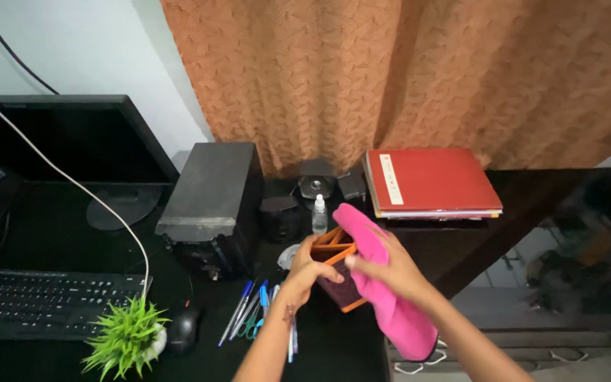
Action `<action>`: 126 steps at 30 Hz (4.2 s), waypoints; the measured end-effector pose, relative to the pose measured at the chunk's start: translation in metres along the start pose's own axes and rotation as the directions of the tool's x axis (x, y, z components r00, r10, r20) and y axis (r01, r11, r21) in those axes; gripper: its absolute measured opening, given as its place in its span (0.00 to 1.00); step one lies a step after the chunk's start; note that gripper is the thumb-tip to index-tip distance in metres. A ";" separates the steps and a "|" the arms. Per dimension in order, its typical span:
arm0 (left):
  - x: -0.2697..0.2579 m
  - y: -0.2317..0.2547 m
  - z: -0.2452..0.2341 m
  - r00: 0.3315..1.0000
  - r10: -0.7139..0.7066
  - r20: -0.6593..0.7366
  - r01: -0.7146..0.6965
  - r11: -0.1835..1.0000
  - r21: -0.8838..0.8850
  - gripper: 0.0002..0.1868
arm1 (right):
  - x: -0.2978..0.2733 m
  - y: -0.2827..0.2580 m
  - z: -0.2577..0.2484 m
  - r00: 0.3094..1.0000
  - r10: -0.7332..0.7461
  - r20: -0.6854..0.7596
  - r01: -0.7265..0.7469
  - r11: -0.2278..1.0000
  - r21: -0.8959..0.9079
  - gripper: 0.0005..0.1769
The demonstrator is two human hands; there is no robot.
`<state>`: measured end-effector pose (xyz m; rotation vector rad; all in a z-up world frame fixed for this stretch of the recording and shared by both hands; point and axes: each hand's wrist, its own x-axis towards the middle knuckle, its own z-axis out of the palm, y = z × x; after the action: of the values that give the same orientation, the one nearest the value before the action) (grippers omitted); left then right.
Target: The person wipes a desk surface and various stationery items using a white cloth and a spray bottle. They handle pens, scissors, and a pen holder individually, wiping each item before placing it back on the desk. The person also uses a pink cloth to wipe the pen holder and other items.
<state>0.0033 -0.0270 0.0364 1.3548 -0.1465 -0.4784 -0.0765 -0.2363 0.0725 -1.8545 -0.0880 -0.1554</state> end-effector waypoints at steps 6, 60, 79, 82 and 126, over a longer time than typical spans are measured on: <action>0.014 -0.012 -0.005 0.995 -0.071 -0.075 0.042 0.941 -0.336 0.46 | 0.021 -0.058 -0.003 0.935 0.318 -0.159 -0.321 0.947 0.010 0.34; -0.027 -0.006 -0.004 0.903 0.115 0.413 -0.426 0.132 0.895 0.58 | -0.016 0.101 0.045 0.884 0.403 0.236 -0.441 0.886 0.142 0.38; 0.025 0.044 0.116 0.851 0.460 0.255 -0.493 0.531 0.689 0.66 | -0.054 0.042 -0.246 0.908 0.309 -0.282 -0.317 0.948 0.015 0.32; 0.052 0.025 0.158 0.908 0.332 0.256 -0.409 0.564 0.717 0.68 | -0.037 0.051 -0.284 0.875 0.157 -0.457 -0.389 0.790 -0.473 0.39; -0.032 -0.161 -0.089 0.905 0.251 -0.343 0.309 0.164 0.937 0.07 | -0.033 -0.147 0.047 0.871 -0.012 -0.491 -0.134 0.956 -0.262 0.17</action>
<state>-0.0314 0.0446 -0.1326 2.8230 -0.0442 0.0071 -0.1266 -0.1484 0.1941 -2.0492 0.3667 -0.6183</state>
